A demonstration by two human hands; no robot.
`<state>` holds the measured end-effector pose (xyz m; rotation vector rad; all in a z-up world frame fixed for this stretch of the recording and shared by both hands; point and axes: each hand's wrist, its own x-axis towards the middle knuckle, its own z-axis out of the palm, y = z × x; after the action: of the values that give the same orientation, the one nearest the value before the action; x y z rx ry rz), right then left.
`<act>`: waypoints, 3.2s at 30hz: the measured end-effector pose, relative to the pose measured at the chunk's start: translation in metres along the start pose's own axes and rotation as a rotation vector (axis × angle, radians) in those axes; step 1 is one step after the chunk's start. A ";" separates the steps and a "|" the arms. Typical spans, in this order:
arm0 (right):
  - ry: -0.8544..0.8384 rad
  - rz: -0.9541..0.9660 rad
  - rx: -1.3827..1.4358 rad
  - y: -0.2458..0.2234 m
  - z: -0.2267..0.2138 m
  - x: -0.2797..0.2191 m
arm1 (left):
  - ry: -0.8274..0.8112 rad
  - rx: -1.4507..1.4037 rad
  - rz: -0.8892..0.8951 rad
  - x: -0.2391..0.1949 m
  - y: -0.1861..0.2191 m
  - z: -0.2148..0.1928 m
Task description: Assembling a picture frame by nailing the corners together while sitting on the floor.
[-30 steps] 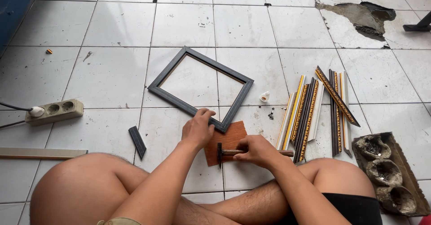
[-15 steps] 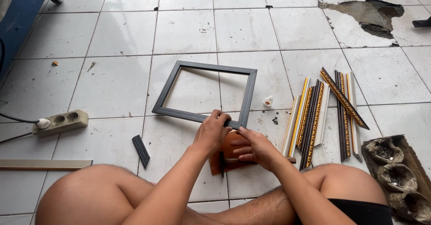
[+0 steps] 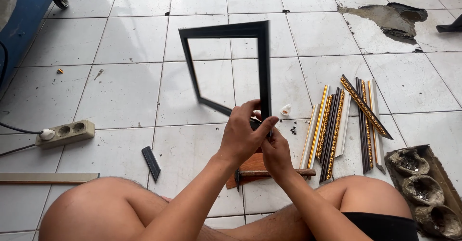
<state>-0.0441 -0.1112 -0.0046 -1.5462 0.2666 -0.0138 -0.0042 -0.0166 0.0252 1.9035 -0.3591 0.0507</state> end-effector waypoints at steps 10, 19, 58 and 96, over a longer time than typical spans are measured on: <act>-0.041 0.040 0.616 -0.003 -0.018 0.015 | 0.049 -0.859 -0.519 -0.001 -0.014 -0.023; -0.074 0.110 0.320 0.041 -0.030 0.032 | -0.049 -0.985 -0.645 0.001 -0.049 -0.021; -0.322 0.352 0.186 0.058 -0.002 0.018 | -0.280 0.473 -0.324 0.000 -0.058 -0.025; 0.131 0.033 -1.440 0.056 -0.095 0.075 | -0.494 0.849 -0.039 -0.011 -0.086 -0.014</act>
<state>0.0027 -0.2166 -0.0725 -2.9765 0.4435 0.1310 0.0105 0.0254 -0.0504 2.7625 -0.7109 -0.3524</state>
